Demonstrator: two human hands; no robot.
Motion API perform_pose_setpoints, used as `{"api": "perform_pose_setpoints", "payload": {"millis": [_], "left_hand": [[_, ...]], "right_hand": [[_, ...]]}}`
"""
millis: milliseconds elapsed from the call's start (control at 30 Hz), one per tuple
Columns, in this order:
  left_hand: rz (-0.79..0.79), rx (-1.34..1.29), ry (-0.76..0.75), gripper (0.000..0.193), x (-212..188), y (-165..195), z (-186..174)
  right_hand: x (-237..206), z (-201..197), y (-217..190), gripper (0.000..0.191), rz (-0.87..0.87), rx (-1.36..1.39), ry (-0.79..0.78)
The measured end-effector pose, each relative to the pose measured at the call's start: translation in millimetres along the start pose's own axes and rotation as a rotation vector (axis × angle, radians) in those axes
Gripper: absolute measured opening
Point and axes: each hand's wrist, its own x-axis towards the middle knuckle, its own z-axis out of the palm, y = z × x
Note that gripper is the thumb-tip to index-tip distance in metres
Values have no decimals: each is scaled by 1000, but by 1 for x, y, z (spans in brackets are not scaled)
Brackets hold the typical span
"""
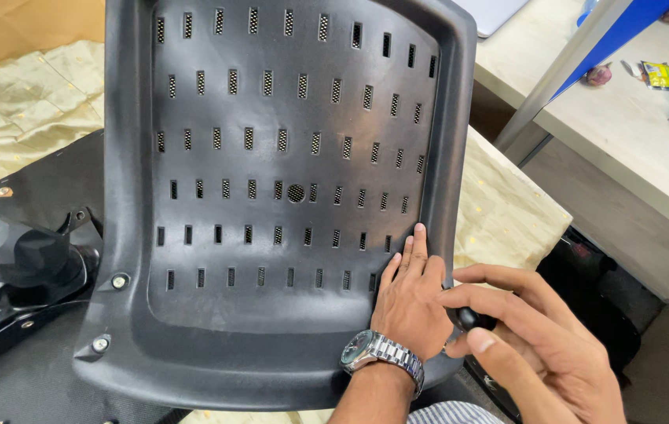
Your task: The person attaches a perforated plastic chair backrest to an office chair seat base, aligning the backrest against the seat mounting plate and driving screws into the mounting holes using a screwdriver, tightening each screw by hand while steadying the backrest with the other hand.
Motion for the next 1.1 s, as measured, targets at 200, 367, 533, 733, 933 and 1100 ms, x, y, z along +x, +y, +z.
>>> {"api": "perform_pose_setpoints", "payload": {"millis": [200,367,533,733,933,1100], "left_hand": [[-2,-61,-59,45,0,-1,-3],[-30,-21,-114,49,2,2,-9],[-37,-85,-112,67,2,1,-10],[-36,-60,-130,63,2,-1,-6],[15,24,-96,39,0,-3,-5],[44,-36,-57,38,0,-3,-9]], "right_hand": [[-3,5,1,30,83,-96,26],[-2,10,-1,31,81,-196,43],[5,0,-10,40,9,-236,-41],[2,5,-5,33,6,-205,13],[4,9,-1,32,105,-359,61],[1,4,-4,29,-98,-260,-35]]}}
